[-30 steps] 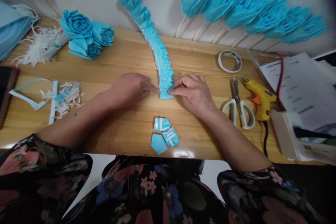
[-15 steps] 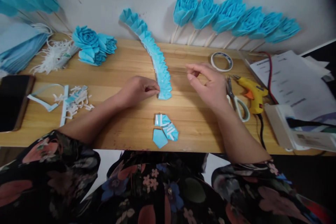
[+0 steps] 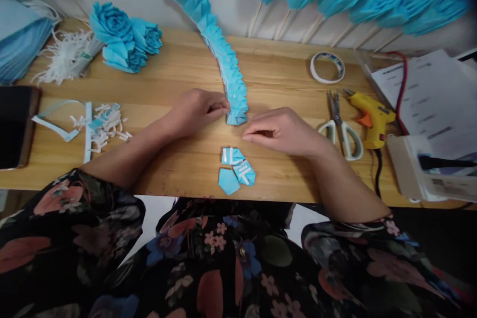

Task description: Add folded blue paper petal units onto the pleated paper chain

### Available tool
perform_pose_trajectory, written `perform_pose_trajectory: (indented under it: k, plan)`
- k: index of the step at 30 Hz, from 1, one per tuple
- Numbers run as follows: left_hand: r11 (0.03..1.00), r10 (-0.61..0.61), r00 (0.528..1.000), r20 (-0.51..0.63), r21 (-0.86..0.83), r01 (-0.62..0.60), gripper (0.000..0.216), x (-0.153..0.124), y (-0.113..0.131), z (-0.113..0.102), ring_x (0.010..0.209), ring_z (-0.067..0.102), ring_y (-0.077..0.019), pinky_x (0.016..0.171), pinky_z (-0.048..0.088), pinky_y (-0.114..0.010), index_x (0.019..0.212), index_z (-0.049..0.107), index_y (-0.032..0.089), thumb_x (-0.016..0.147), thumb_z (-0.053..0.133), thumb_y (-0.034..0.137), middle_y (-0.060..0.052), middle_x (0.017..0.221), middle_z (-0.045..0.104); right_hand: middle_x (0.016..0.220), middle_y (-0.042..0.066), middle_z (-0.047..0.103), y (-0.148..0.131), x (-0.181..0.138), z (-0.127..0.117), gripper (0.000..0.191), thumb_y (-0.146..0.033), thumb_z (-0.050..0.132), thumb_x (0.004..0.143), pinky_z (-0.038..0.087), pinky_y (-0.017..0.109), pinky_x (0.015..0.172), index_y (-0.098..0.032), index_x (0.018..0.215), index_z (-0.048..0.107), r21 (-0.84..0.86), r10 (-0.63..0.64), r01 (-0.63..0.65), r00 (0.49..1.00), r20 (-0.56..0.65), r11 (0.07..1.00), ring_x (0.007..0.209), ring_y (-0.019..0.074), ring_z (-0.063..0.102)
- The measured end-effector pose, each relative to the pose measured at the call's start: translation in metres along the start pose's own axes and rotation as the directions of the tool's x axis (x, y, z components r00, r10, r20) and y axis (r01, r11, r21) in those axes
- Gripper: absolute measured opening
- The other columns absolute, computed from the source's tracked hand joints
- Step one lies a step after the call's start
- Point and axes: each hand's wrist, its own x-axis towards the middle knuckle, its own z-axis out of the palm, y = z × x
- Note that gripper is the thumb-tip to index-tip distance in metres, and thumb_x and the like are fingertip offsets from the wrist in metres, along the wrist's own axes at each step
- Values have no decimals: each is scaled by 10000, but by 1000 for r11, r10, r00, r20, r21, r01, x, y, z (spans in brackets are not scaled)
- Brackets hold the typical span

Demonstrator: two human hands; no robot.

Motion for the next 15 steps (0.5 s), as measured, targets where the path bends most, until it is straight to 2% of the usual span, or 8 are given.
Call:
perform_pose_trajectory:
  k: [4, 7, 11, 15]
  plan:
    - [1000, 4, 1000, 2, 1, -4, 238, 0, 2, -2, 663, 474, -120, 635, 315, -235, 924, 706, 140, 933, 523, 292, -5, 720, 633, 848, 20, 760, 0, 1, 6, 242, -326, 574, 973, 422, 261, 689, -210, 862, 755, -13, -31, 32, 998, 53, 999, 777, 143, 660]
    - [998, -7, 1000, 4, -56, 7, 209, 0, 2, -3, 670, 450, -106, 646, 316, -224, 901, 664, 136, 951, 523, 281, 12, 713, 600, 873, 5, 763, -2, 1, 9, 224, -335, 580, 970, 424, 263, 703, -233, 877, 757, -13, -11, 12, 995, 95, 1000, 794, 142, 662]
    - [981, -13, 999, -46, -192, 4, 123, 1, -4, 0, 613, 420, -93, 605, 304, -228, 897, 611, 140, 911, 591, 261, 41, 651, 504, 836, -17, 740, -8, 3, 10, 124, -325, 656, 917, 397, 256, 660, -251, 892, 753, -43, 33, -27, 990, 137, 999, 750, 129, 643]
    - [968, 28, 994, -104, -246, -53, 131, 3, -10, 4, 579, 426, -96, 584, 311, -237, 852, 598, 153, 886, 598, 279, 44, 622, 502, 770, -24, 707, -13, 5, 13, 72, -288, 687, 884, 358, 258, 642, -239, 850, 726, -81, 38, -26, 988, 153, 996, 723, 126, 612]
